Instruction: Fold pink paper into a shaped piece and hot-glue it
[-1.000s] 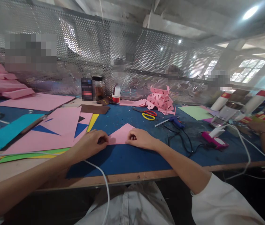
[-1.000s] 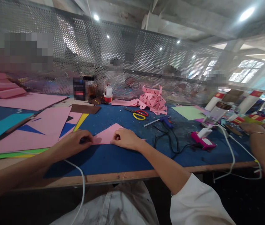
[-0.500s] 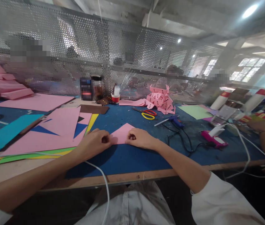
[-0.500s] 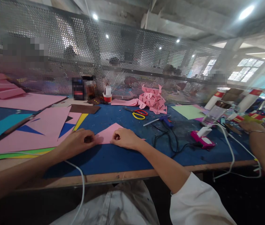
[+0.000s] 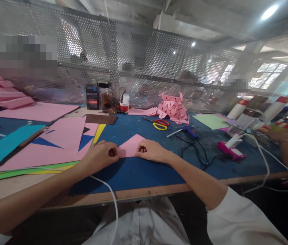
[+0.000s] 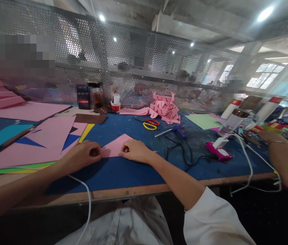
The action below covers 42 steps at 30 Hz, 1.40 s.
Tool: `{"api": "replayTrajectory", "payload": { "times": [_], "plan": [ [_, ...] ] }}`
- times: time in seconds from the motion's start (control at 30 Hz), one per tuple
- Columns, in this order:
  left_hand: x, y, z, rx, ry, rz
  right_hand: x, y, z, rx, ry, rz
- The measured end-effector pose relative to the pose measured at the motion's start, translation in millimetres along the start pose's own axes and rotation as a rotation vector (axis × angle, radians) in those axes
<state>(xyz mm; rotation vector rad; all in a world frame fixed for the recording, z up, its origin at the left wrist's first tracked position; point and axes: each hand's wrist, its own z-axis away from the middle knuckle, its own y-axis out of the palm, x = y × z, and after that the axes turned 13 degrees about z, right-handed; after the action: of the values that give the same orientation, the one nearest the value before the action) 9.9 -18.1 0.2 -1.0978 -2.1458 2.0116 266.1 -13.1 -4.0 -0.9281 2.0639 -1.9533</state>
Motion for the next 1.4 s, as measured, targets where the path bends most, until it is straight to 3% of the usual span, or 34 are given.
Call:
{"api": "replayTrajectory", "payload": {
  "times": [1.03,1.4],
  "plan": [
    [17,-14.3,13,0.025,-0.111,0.058,0,-1,0,0.002,-0.006,0.001],
    [35,-14.1,12,0.03,-0.097,0.05,1,-1,0,0.004,-0.003,-0.003]
  ]
}}
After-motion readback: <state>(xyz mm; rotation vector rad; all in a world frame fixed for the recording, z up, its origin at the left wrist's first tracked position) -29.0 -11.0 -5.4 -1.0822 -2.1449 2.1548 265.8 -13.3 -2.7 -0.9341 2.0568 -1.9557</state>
